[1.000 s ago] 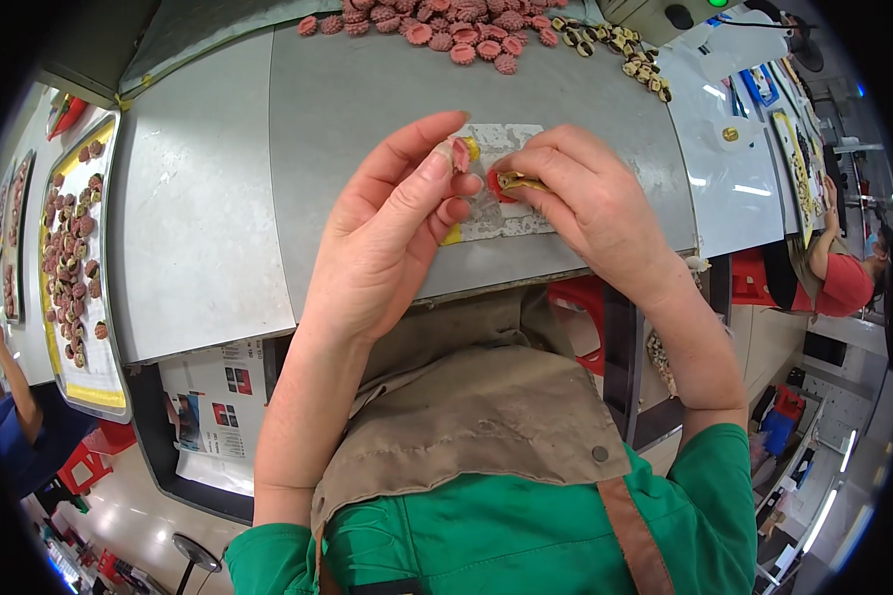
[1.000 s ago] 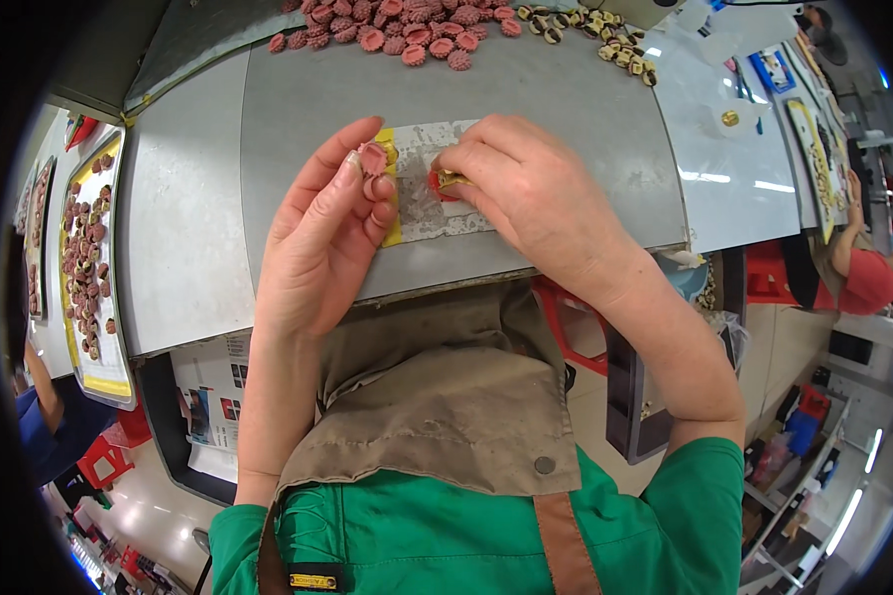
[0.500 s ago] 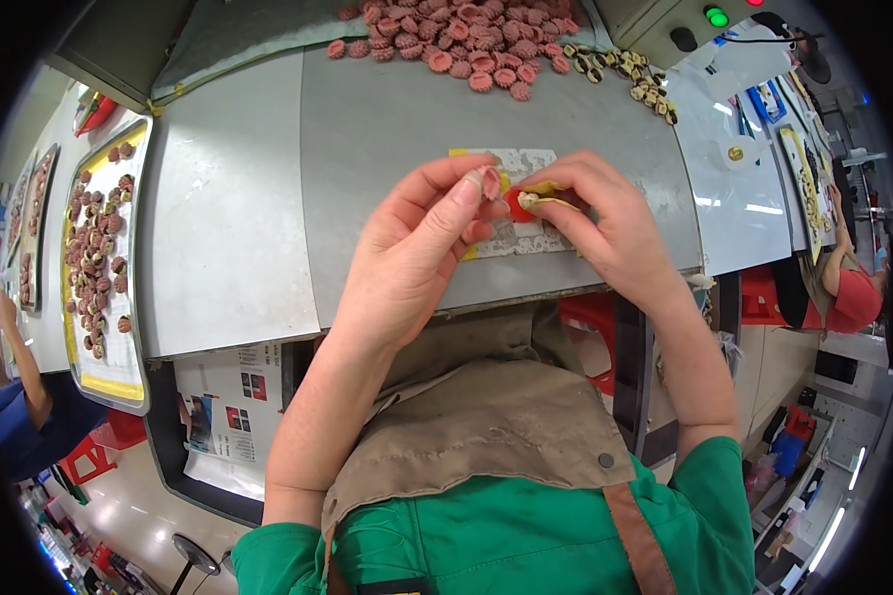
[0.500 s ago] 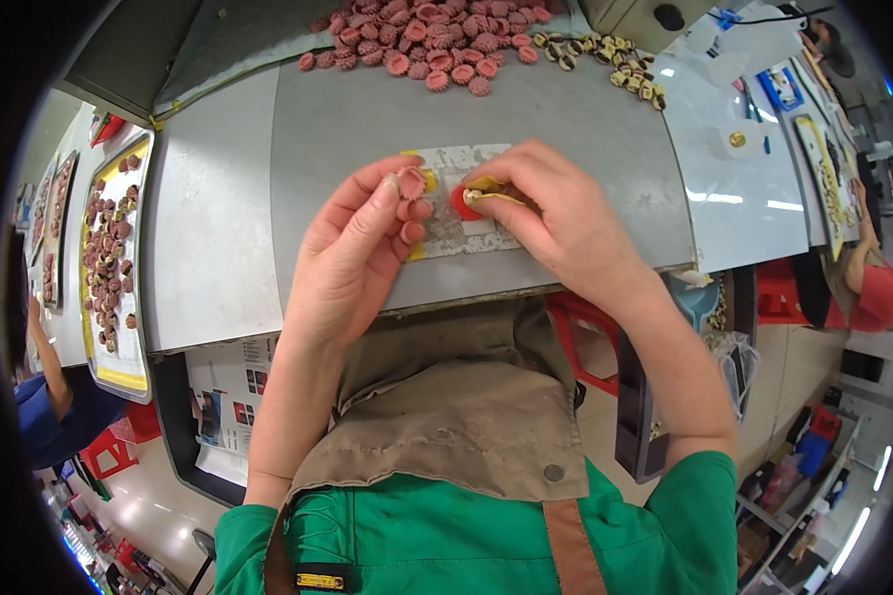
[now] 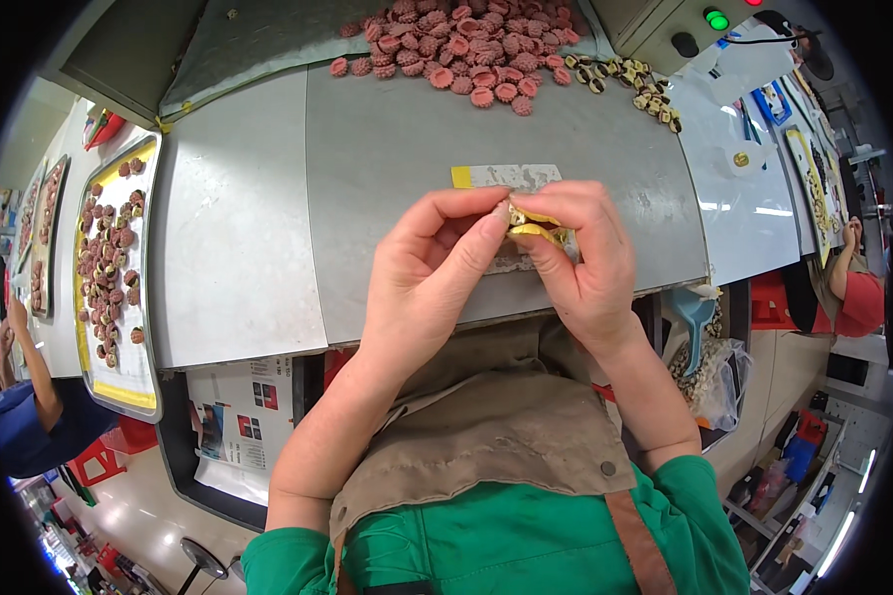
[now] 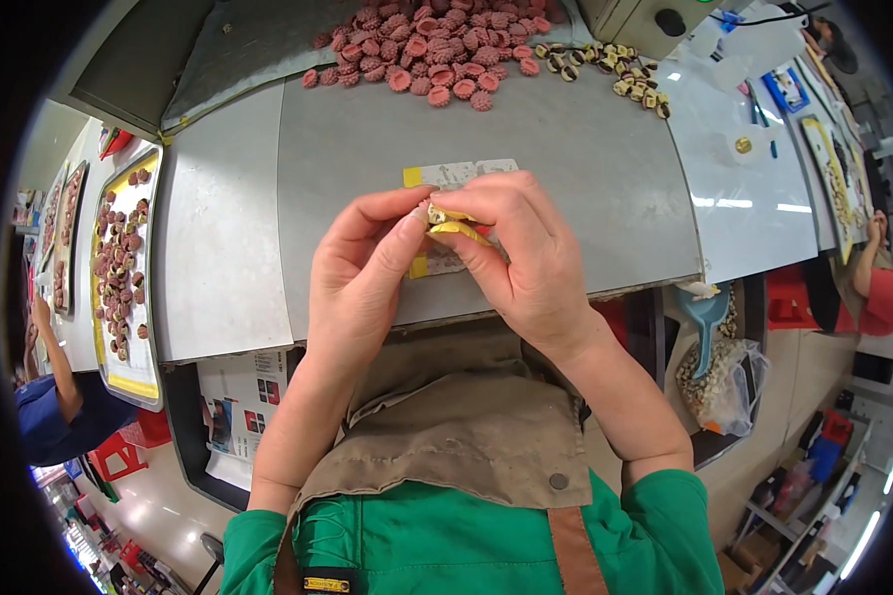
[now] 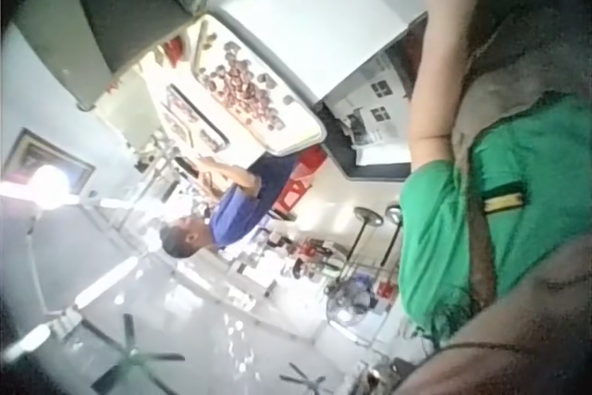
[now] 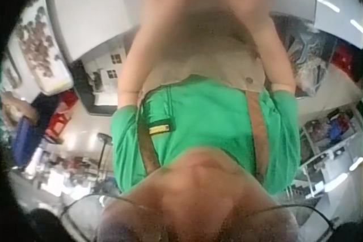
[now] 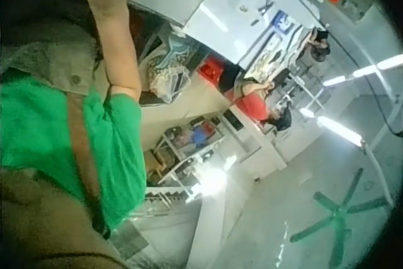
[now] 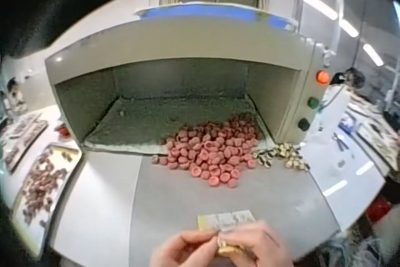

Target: The person squeezes adhesive from a bottle into a small cap, dips miniature figurine parts into the adhesive, and attaches the hair and face pieces together by hand.

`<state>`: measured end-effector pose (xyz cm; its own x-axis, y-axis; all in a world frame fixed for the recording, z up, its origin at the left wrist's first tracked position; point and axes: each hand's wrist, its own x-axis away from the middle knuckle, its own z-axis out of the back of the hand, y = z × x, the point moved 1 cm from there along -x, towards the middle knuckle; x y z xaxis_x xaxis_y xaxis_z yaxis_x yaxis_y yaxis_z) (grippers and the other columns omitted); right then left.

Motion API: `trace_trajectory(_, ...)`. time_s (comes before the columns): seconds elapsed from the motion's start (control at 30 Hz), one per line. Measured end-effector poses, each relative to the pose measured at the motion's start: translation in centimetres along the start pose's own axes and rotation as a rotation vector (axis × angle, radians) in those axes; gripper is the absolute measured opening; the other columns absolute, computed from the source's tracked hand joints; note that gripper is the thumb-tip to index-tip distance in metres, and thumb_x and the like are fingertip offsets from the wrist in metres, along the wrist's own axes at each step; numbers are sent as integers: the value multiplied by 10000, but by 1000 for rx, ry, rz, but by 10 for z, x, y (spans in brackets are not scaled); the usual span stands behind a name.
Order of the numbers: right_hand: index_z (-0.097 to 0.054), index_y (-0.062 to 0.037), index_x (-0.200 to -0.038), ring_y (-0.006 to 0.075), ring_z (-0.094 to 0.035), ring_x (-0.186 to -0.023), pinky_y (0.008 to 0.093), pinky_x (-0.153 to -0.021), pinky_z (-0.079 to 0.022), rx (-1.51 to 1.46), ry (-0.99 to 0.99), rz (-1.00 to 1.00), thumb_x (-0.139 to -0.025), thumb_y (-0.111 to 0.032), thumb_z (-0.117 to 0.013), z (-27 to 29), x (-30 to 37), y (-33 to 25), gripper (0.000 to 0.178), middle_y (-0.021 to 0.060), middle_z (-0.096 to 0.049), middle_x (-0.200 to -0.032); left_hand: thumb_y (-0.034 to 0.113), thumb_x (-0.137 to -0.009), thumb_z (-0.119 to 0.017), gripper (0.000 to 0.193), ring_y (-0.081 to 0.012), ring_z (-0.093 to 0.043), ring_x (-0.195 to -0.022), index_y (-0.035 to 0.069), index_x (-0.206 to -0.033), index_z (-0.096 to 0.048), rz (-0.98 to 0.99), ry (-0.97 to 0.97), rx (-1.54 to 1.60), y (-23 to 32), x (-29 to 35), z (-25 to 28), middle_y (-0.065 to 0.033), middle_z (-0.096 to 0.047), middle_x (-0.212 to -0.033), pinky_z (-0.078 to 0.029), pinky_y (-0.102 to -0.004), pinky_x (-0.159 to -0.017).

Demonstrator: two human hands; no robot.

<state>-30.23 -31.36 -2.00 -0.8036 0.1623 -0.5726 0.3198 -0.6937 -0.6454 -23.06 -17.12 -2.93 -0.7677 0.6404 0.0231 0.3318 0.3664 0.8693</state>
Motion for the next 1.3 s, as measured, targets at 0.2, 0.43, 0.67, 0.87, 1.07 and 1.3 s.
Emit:
trace_trajectory(0.2,-624,-76,-1051,222,-581,-891,298,-770,-490,-30,0,16,-764,-156,-771,1,12,3,331,79,-554,-1024,41,-879,-628,455,-126,-606,-936,-8,-1285,-428,42,-29,-111,1,5,-11,-88,-605,-1013,-501,-263,-846)
trace_trajectory(0.43,-634,-87,-952,175,-559,-794,267,-671,-498,-20,42,25,-632,-75,-840,5,24,26,380,56,-547,-957,-67,-798,-646,640,-126,-597,-899,-3,-1354,-335,-210,-54,-511,-29,4,-23,-91,-598,-1023,-496,-242,-798)
trace_trajectory(0.67,-592,-78,-890,211,-551,-762,287,-632,-457,2,20,64,-676,-7,-769,3,16,34,287,66,-542,-891,-34,-807,-663,554,-126,-602,-901,-7,-1300,-411,-256,-85,-649,-31,-3,-20,-88,-602,-1027,-504,-235,-777)
trace_trajectory(0.87,-555,-35,-1059,263,-538,-984,342,-851,-432,169,-33,-71,-822,-125,-654,11,36,31,271,133,-533,-1066,112,-826,-678,395,-196,-633,-856,33,-1184,-529,-322,-39,-519,-38,-1,-22,-129,-593,-998,-528,-306,-739)
trace_trajectory(1.07,-515,-6,-1155,193,-465,-1034,305,-917,-369,-45,-31,-41,-940,-139,-581,34,46,25,262,103,-485,-1145,123,-842,-664,189,-266,-624,-825,36,-1004,-625,-632,605,-1192,70,26,105,-112,-627,-929,-490,-356,-769)
trace_trajectory(1.3,-513,0,-1150,175,-467,-1058,292,-957,-374,-55,58,-145,-971,-90,-514,94,73,64,200,100,-479,-1168,332,-814,-652,233,-293,-511,-1113,178,-984,-693,-211,851,-1877,125,58,228,-116,-579,-1143,-382,-429,-947)
